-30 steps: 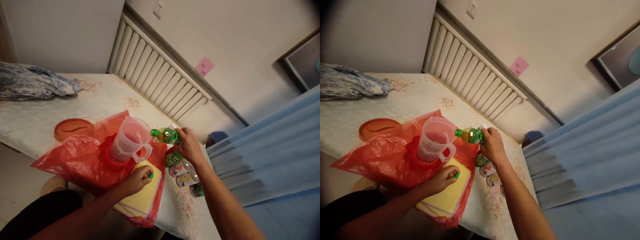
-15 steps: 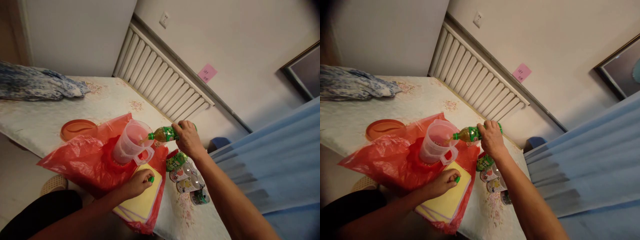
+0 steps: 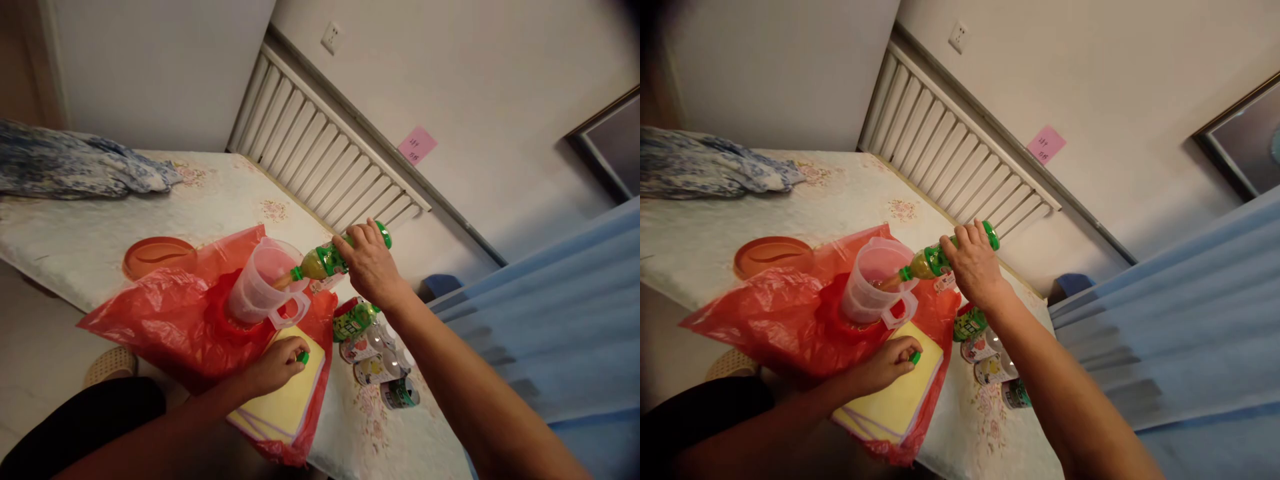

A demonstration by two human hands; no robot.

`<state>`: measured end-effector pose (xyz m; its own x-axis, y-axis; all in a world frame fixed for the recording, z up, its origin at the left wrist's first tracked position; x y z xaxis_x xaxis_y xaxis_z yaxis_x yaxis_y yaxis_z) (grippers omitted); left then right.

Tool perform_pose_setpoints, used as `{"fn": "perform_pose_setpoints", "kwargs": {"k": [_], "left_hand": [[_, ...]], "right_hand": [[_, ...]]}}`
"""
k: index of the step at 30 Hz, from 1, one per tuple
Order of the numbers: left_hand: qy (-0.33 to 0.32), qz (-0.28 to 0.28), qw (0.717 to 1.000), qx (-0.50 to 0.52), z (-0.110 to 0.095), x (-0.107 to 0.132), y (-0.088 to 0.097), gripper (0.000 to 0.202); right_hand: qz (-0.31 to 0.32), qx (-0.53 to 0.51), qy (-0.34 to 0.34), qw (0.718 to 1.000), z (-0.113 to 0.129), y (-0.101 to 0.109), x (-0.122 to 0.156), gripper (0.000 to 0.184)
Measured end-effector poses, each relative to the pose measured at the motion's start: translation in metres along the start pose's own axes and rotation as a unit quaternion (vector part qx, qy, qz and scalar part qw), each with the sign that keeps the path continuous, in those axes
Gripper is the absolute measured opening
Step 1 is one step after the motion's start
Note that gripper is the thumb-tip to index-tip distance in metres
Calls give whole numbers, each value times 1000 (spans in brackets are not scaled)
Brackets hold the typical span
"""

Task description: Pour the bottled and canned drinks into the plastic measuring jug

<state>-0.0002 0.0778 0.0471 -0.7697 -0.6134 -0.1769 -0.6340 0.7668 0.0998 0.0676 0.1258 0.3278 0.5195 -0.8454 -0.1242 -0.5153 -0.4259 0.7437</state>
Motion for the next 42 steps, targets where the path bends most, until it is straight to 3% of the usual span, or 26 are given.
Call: {"fn": "perform_pose_setpoints", "kwargs": {"k": [19,27,33,38,42], "left_hand": [[11,10,1000,-8,-11,2,3,24],[8,7,1000,-2,-9,1,2,24],[0,4,1000,-3,-6,0,2,23],[-1,3,1000,-2,-1,0,0,25],[8,3,1000,1,1,1,0,26]], "right_hand": [[-23,14,43,999,11,9,-12,27],[-25,5,37,999,10,9,-12,29],[6,11,14,1000,9,3,-7,36],[57,-63,-40,996,4,-11,8,52],[95,-191,-88,973,5,-27,25,57]]}}
Point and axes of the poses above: each hand's wrist, its own x-axis away from the middle knuckle, its own y-axis out of the back of the hand, z = x × y, the point moved 4 cm from there along -x, towards the middle knuckle, and after that the axes turned 9 degrees about z, right-handed, at the moved point
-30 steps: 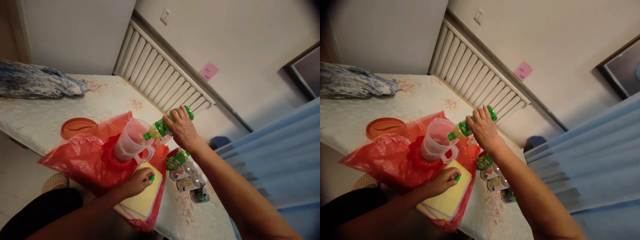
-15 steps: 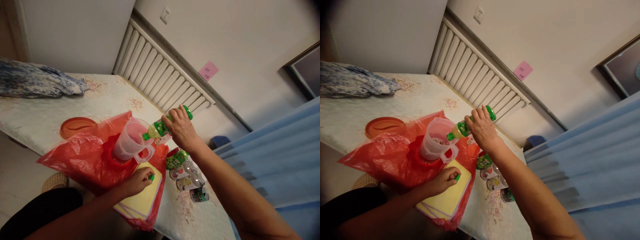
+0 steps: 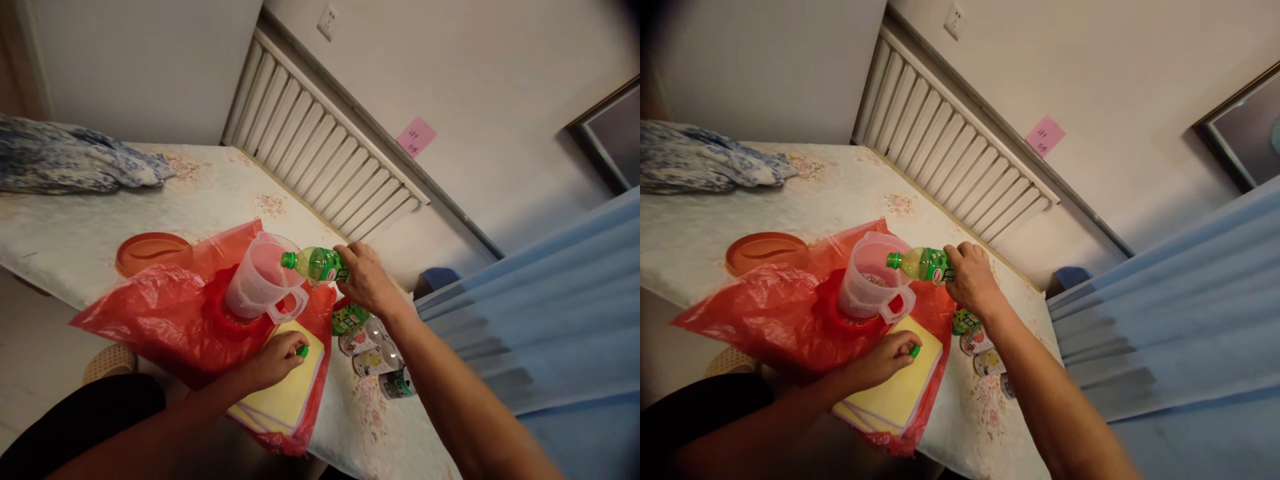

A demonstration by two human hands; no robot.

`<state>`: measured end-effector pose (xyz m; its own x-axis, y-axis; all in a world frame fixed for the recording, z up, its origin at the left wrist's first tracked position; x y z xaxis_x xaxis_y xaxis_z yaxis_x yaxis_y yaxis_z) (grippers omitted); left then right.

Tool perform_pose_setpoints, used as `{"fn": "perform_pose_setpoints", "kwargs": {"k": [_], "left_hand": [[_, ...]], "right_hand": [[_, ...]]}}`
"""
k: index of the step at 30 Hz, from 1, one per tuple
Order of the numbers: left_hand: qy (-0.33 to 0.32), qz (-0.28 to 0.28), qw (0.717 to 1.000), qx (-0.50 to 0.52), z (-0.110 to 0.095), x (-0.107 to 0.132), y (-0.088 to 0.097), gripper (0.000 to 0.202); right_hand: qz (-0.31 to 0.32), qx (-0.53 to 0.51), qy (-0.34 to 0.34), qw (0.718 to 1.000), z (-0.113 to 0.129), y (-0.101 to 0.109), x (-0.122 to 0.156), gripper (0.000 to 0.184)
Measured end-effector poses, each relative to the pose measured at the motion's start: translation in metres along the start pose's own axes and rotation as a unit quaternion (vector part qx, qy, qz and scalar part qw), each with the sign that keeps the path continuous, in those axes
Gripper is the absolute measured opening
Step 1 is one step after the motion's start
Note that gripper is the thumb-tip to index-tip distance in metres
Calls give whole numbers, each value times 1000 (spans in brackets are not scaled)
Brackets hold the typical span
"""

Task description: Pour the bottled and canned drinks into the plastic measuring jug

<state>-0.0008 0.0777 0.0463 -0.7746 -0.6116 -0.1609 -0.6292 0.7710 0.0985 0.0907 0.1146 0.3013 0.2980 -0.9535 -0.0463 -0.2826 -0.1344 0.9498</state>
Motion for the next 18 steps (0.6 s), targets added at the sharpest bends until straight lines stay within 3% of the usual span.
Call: {"fn": "perform_pose_setpoints", "kwargs": {"k": [3,7,13,18], "left_hand": [[-9,0,1000,14,-1,-1,0,26],[-7,-11,999,41,1,-2,0,28],[-32,-55,991,121,11,-9,1,26],[-57,-78,984,149,11,-13,2,24]], "right_hand": [[-4,-126,-25,992,-5,-17,16,55],[-14,-270,-71,960,-13,-46,50,52],[-14,-376,-193,906,-17,-111,129,49],[16,-411,-219,885,-2,-164,178,52]]}}
Point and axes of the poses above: each hand's wrist, its own x-axis away from the middle knuckle, its own y-axis out of the back of the hand, z = x × y, the point moved 4 cm from there along -x, towards the middle knuckle, and after that the axes turned 9 degrees about z, right-handed, at the moved point
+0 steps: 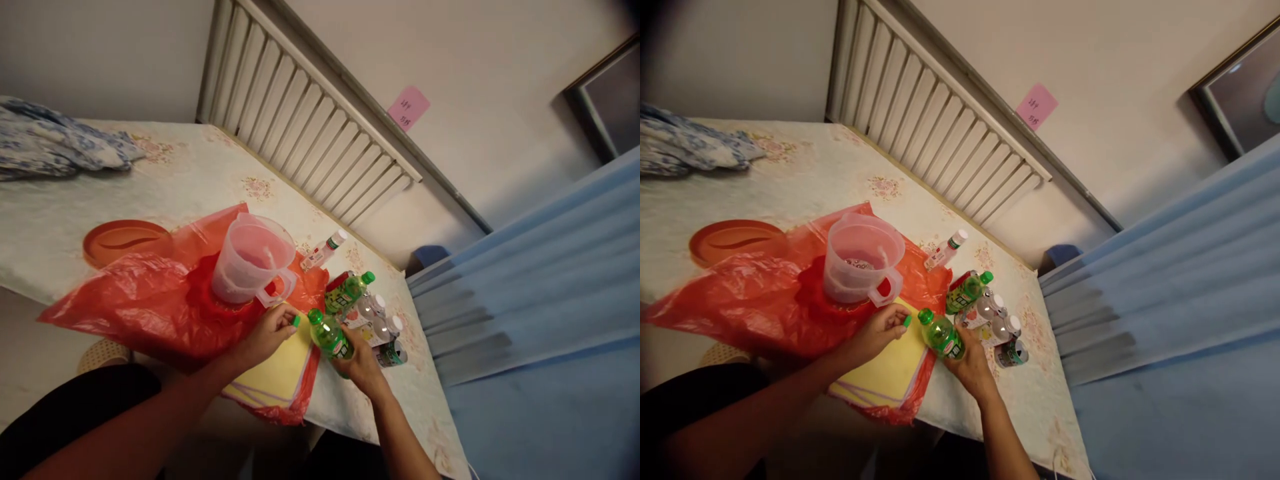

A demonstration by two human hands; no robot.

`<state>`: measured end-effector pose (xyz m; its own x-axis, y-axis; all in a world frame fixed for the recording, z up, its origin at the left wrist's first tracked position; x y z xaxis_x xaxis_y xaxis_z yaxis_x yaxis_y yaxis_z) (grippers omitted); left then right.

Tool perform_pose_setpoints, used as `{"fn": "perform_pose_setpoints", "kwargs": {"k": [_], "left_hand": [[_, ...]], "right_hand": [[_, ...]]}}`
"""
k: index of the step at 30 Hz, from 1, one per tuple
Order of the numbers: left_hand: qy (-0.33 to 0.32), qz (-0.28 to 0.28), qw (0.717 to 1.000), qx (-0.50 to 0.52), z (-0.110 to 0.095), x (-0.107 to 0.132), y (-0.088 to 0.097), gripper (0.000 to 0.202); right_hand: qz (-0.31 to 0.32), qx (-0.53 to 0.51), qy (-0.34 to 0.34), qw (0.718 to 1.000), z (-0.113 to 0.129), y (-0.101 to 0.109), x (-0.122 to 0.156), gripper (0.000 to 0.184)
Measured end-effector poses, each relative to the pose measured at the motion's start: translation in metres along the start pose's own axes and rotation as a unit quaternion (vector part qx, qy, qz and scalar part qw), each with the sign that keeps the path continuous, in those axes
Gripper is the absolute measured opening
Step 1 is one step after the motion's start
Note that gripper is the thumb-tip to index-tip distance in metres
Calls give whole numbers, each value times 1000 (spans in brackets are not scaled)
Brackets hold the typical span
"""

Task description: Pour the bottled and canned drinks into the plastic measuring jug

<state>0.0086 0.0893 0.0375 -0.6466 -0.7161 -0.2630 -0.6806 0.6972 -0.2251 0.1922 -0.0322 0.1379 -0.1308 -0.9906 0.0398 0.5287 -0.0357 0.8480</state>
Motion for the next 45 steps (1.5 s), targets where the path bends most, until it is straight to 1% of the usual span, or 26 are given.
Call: {"fn": "perform_pose_setpoints", "kwargs": {"k": [2,5,7,9,11,14,21,27,30,36,39,42,45], "left_hand": [[-2,-1,1000,-5,-2,0,0,23],[2,5,999,-38,-4,1,-1,24],[4,15,998,-58,-5,2,-1,24],[3,23,997,-72,-5,2,-2,25],[1,23,996,-83,-7,2,-2,25],[-8,17,994,-109,-13,2,-1,24],[-40,27,983,-180,-19,4,1,23],[-45,47,979,-194,-26,5,-3,24],[-62,53,977,-198,-30,6,-5,24],[-69,49,979,-188,-36,6,-5,16],[-92,46,979,-177,-37,6,-4,15],[-111,54,980,-158,-36,7,-5,19],[-99,30,984,-142,-34,7,-5,29]], "right_hand": [[6,7,-14,1000,-8,-10,8,52],[12,15,-18,1000,-7,-17,11,45],[16,15,-17,1000,-3,-18,10,42],[22,17,-17,999,-1,-18,8,44],[30,20,-13,999,-2,-20,5,47],[39,27,-5,999,-6,-22,3,48],[35,34,7,999,-7,-23,3,50],[29,51,9,998,-6,-23,4,48],[34,47,6,998,-6,-24,6,47],[41,21,-15,999,0,-25,7,43],[39,21,-17,999,3,-24,6,43],[40,17,-16,999,4,-24,6,46],[38,13,-23,999,3,-24,6,47]]}}
Point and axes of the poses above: each hand's wrist, its own x-axis away from the middle knuckle, its own y-axis out of the back of the hand, z = x × y, the point moved 4 cm from there along -x, towards the middle knuckle, and after that the axes turned 9 degrees about z, right-handed, at the moved point
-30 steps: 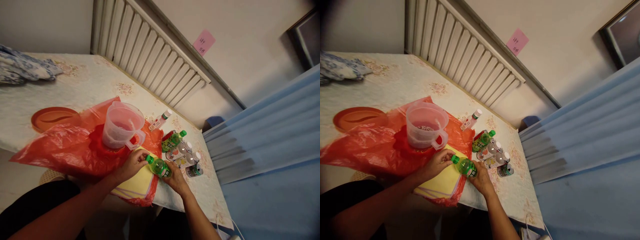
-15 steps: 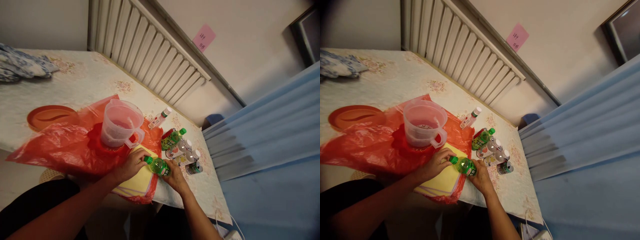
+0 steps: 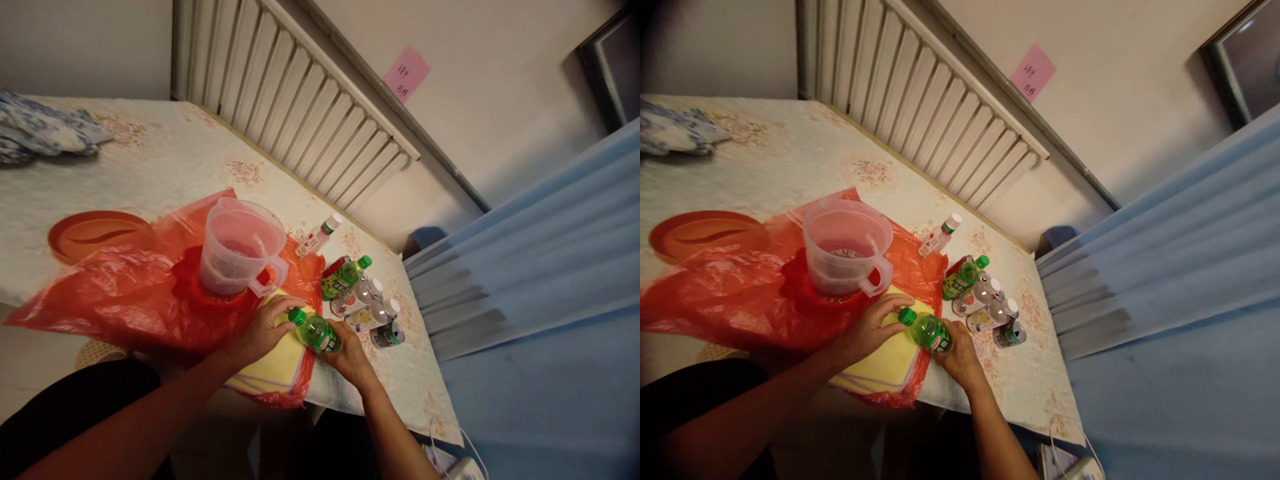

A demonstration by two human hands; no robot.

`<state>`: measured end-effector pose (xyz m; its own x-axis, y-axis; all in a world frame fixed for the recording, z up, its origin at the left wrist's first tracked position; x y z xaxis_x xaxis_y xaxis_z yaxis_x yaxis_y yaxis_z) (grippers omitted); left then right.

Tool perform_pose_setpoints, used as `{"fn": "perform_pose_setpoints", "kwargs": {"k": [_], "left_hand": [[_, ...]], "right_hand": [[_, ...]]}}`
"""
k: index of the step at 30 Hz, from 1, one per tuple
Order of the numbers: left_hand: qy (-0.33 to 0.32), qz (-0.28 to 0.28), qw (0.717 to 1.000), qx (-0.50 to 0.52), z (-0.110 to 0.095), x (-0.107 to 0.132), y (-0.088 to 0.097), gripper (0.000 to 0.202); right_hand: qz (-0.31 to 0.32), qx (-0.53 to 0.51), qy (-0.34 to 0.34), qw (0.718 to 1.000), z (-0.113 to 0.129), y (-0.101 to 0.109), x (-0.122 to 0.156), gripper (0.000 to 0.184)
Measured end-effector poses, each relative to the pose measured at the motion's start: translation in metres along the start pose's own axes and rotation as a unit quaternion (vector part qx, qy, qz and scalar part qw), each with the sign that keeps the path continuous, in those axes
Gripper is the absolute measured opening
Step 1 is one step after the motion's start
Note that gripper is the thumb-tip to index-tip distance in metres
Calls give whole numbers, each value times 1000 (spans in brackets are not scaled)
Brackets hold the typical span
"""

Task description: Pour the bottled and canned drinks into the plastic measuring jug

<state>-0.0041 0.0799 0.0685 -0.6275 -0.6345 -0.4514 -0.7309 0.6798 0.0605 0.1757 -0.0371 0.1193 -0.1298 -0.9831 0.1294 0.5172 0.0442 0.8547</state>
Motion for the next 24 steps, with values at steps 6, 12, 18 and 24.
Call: {"fn": "perform_pose_setpoints", "kwargs": {"k": [6,12,18,24], "left_hand": [[51,-43,998,-19,3,-3,2,18],[31,-17,999,35,6,-2,-2,27],[80,-44,993,69,18,4,-1,49],[134,20,987,87,25,8,-5,35]], "right_hand": [[-14,-10,4,1000,-1,-2,0,43],[-18,-8,11,1000,-2,-2,0,43],[-32,-124,-5,992,-2,11,-9,52],[-89,-304,-8,949,6,21,-48,42]]}}
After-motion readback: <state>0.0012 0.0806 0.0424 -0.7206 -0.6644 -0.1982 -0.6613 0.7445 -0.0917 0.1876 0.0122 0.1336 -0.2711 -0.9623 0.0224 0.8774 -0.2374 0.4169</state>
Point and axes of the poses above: each hand's wrist, its own x-axis away from the middle knuckle, its own y-axis out of the back of the hand, z = x × y, the point moved 4 cm from there along -x, towards the middle knuckle, and after that the axes turned 9 degrees about z, right-handed, at the moved point
